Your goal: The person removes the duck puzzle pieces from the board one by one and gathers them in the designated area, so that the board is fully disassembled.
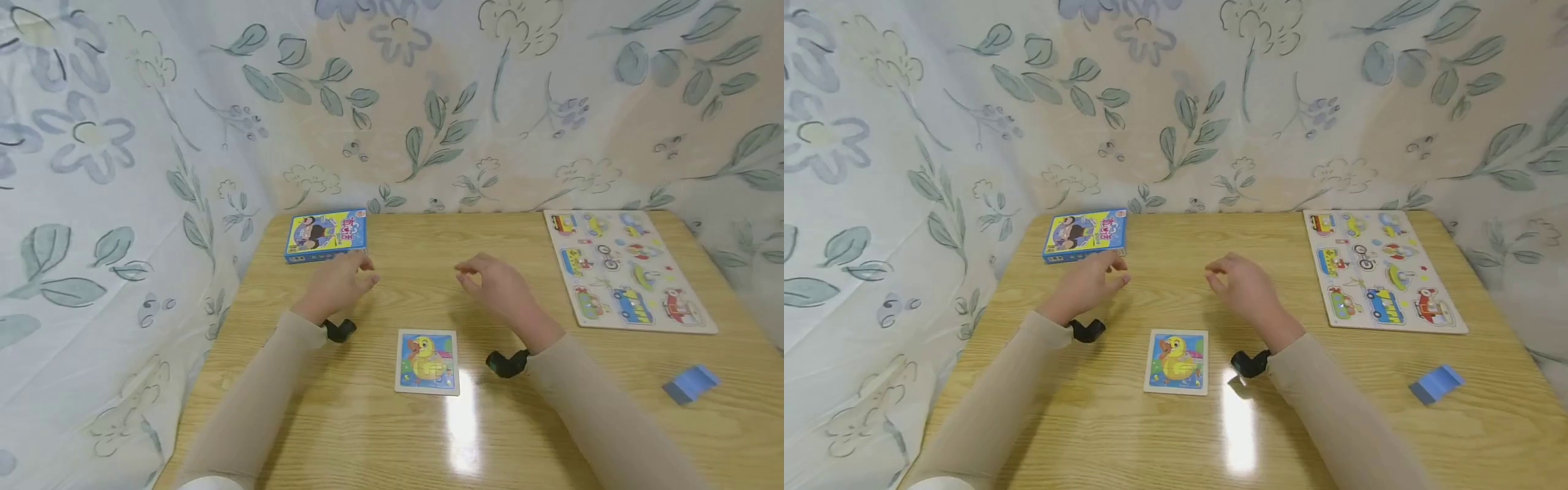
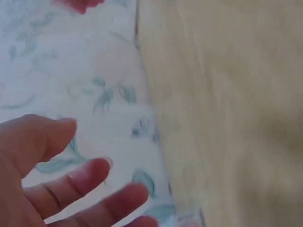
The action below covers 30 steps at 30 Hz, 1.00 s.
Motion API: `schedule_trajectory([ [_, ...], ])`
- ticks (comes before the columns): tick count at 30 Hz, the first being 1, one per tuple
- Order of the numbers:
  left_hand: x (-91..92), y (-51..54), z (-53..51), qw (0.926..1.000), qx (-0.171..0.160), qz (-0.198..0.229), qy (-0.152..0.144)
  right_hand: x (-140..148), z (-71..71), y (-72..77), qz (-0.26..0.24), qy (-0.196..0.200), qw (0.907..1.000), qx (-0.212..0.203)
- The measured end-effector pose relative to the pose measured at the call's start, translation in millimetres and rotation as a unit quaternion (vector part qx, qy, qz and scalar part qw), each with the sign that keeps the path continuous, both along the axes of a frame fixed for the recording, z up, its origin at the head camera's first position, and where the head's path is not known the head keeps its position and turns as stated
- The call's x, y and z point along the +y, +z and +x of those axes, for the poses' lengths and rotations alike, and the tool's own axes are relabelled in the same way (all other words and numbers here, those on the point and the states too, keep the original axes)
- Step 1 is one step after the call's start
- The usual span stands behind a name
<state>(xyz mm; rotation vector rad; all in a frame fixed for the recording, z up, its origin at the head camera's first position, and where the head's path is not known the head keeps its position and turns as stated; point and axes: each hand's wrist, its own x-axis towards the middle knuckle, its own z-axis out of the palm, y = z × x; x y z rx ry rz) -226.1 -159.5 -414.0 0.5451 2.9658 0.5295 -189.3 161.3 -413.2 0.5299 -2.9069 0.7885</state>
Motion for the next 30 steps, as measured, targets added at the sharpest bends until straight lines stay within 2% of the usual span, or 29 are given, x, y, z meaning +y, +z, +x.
schedule_trajectory([
  [3, 10.3, -8.6, 17.6, 0.9981, -0.043, 0.044, 0.004, -19.9, 17.9, -9.7, -0.037, 0.036, 0.9987, 0.001],
  [6, 16.5, -22.0, 36.6, 0.9924, -0.086, 0.088, -0.003, -38.1, 32.0, -23.6, -0.035, 0.065, 0.9971, -0.019],
  [9, 17.9, -38.2, 54.6, 0.9856, -0.111, 0.127, -0.014, -52.9, 40.1, -36.8, -0.025, 0.085, 0.9953, -0.040],
  [11, 18.3, -47.8, 64.5, 0.9835, -0.112, 0.141, -0.018, -59.8, 42.2, -45.4, -0.014, 0.097, 0.9946, -0.034],
  [16, 22.3, -63.2, 79.0, 0.9884, -0.076, 0.130, -0.019, -64.5, 44.4, -60.0, 0.004, 0.139, 0.9902, -0.001],
  [22, 29.3, -74.7, 82.2, 0.9944, -0.025, 0.090, -0.049, -59.2, 44.4, -66.8, 0.009, 0.166, 0.9858, 0.018],
  [25, 28.5, -79.5, 83.9, 0.9953, -0.002, 0.074, -0.064, -60.2, 42.8, -69.3, 0.020, 0.183, 0.9828, 0.022],
  [30, 23.0, -84.5, 85.3, 0.9941, 0.011, 0.083, -0.068, -64.4, 39.5, -75.1, 0.028, 0.215, 0.9751, 0.048],
])
